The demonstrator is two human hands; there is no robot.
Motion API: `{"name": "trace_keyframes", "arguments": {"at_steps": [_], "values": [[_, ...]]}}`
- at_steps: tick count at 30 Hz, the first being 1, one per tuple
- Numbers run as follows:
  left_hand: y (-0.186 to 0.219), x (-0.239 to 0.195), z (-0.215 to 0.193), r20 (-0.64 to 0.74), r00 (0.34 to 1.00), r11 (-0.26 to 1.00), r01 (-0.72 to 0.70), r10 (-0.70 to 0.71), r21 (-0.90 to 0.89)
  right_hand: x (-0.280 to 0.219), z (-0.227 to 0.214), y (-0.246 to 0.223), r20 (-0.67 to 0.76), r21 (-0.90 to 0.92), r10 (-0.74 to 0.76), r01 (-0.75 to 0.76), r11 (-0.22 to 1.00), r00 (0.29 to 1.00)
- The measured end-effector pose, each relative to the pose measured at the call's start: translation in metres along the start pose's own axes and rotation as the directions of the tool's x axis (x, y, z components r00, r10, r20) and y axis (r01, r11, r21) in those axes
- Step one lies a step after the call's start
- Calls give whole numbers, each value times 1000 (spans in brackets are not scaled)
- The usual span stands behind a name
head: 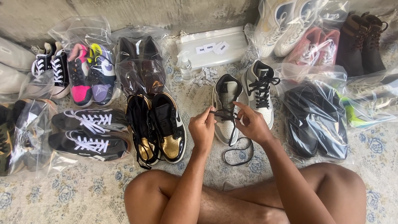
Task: The person sits cross-legged on a rug and laces a pair of white and grey high-top sneakers. They thread the black laces through the eyelets and tie them into a knot.
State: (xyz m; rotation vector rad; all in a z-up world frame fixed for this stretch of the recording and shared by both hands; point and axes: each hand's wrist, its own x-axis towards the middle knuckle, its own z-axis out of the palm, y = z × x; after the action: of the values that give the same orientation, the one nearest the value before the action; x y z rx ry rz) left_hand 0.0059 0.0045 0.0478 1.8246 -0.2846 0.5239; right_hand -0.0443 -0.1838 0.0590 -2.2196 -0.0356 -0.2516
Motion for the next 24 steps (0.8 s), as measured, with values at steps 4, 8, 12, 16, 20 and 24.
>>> {"name": "trace_keyframes", "arguments": {"at_steps": [4,8,12,16,20,24], "values": [[0,0,1,13,999,998,43,-42,-36,-1,12,24,-72,-40,48,-51,998,996],[-2,1,5,-22,998,998,66,-66,-17,1,25,41,-152,-93,-30,16,996,988],[8,6,3,0,996,995,92,-92,-43,8,29,46,-209,-210,-128,84,974,969],[8,4,4,-4,994,993,108,-108,-41,8,33,56,-279,-148,-123,84,985,952],[10,5,3,12,984,983,178,-177,-38,3,40,78,-258,270,230,-158,950,938],[5,4,3,12,975,972,223,-223,-67,0,34,70,-193,513,356,-215,831,915]]}}
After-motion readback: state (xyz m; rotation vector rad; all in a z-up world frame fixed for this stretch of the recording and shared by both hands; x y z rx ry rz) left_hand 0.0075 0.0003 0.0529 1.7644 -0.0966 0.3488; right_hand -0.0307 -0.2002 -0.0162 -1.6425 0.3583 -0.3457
